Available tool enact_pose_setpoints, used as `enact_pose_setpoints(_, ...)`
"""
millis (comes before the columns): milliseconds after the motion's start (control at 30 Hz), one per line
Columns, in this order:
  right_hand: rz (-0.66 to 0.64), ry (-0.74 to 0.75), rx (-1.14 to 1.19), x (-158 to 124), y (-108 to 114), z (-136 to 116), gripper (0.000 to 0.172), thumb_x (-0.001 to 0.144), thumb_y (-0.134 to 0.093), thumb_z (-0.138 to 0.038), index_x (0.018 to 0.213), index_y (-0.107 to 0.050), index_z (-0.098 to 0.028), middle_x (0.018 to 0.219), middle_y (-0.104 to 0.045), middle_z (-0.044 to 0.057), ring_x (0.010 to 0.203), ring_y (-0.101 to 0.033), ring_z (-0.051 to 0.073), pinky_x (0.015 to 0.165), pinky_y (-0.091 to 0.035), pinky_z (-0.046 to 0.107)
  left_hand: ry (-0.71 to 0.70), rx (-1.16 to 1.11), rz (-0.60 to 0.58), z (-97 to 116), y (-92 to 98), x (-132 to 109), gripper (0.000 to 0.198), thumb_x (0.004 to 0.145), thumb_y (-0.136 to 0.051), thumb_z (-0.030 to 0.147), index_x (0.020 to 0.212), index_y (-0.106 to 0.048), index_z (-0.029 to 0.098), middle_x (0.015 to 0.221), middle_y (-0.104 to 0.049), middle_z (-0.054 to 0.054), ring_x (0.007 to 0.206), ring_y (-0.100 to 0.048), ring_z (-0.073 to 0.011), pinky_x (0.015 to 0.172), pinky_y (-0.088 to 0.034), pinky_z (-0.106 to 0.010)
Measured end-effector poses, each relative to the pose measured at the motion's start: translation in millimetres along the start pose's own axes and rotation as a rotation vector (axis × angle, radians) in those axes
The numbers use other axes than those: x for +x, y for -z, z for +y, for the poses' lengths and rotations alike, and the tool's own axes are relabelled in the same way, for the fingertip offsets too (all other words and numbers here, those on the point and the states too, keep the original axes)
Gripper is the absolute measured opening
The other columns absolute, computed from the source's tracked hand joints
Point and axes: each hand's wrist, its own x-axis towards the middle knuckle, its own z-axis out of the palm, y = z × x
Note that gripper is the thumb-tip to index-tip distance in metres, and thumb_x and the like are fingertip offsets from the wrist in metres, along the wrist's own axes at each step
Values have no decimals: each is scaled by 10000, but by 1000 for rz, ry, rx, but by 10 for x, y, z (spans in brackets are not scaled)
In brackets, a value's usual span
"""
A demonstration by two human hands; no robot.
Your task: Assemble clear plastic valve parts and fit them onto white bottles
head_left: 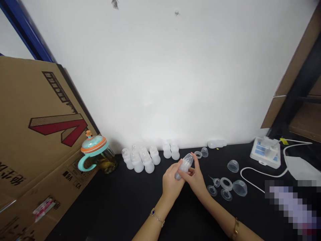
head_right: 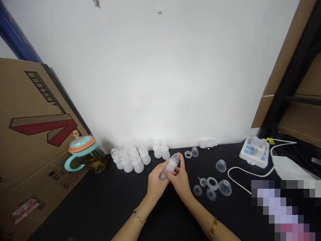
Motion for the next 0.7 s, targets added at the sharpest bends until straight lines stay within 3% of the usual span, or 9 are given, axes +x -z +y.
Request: enact_pose_setpoints(700, 10, 3, 23, -21, -16, -60, 1068, 706, -851, -356, 1560, -214, -291, 714, -692, -39, 615, -638, 185, 619, -530, 311, 30, -15, -10, 11, 14, -15, 481, 824, -687, 138, 1286, -676, 271, 1190, -742, -31, 1032, -724, -195, 948, -601, -329)
